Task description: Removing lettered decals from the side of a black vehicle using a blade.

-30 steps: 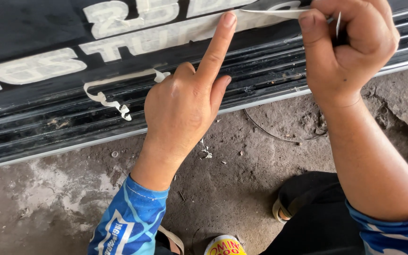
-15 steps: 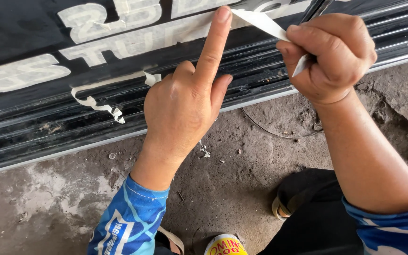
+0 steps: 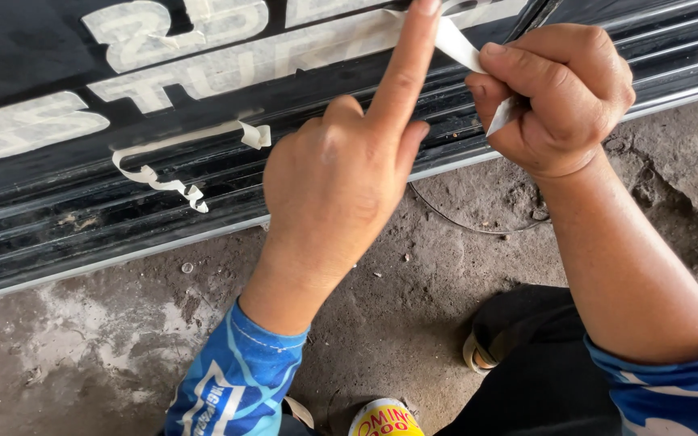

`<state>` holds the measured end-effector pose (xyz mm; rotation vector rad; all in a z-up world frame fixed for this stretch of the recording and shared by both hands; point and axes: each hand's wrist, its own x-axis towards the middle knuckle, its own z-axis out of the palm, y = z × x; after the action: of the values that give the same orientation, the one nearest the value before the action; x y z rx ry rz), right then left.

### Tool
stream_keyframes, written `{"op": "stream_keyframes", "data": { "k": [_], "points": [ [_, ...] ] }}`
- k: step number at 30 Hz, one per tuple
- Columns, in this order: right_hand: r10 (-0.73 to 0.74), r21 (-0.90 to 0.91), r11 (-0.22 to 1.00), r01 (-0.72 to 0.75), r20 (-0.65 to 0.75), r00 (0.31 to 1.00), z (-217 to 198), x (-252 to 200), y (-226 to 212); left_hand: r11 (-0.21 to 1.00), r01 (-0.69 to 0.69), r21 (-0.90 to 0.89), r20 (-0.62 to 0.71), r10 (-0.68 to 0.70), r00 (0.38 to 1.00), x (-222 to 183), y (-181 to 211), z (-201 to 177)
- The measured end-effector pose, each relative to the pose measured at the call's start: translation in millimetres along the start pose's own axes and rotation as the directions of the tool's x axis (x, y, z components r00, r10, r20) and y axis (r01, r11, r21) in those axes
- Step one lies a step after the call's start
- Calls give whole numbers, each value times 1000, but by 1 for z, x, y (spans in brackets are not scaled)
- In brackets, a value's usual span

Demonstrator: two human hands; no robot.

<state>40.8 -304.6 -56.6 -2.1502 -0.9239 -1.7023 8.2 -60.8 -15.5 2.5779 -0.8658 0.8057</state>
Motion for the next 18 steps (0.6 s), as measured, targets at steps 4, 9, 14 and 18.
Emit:
{"op": "stream_keyframes", "data": {
  "k": [4,9,14,18],
  "points": [
    [52,73,996,-50,-21,998,5,-13,4,996,17,-82,52,-13,999,7,8,9],
    [118,65,991,-114,-60,991,2,4,-4,934,-356,8,-100,355,929,-1,3,23],
    [122,73,990,-118,-53,991,1,3,-4,919,-394,31,-123,395,911,0,-7,11],
    [191,51,981,-190,-16,981,-4,4,-5,943,-327,-56,-205,310,928,-11,-25,26]
  ]
}}
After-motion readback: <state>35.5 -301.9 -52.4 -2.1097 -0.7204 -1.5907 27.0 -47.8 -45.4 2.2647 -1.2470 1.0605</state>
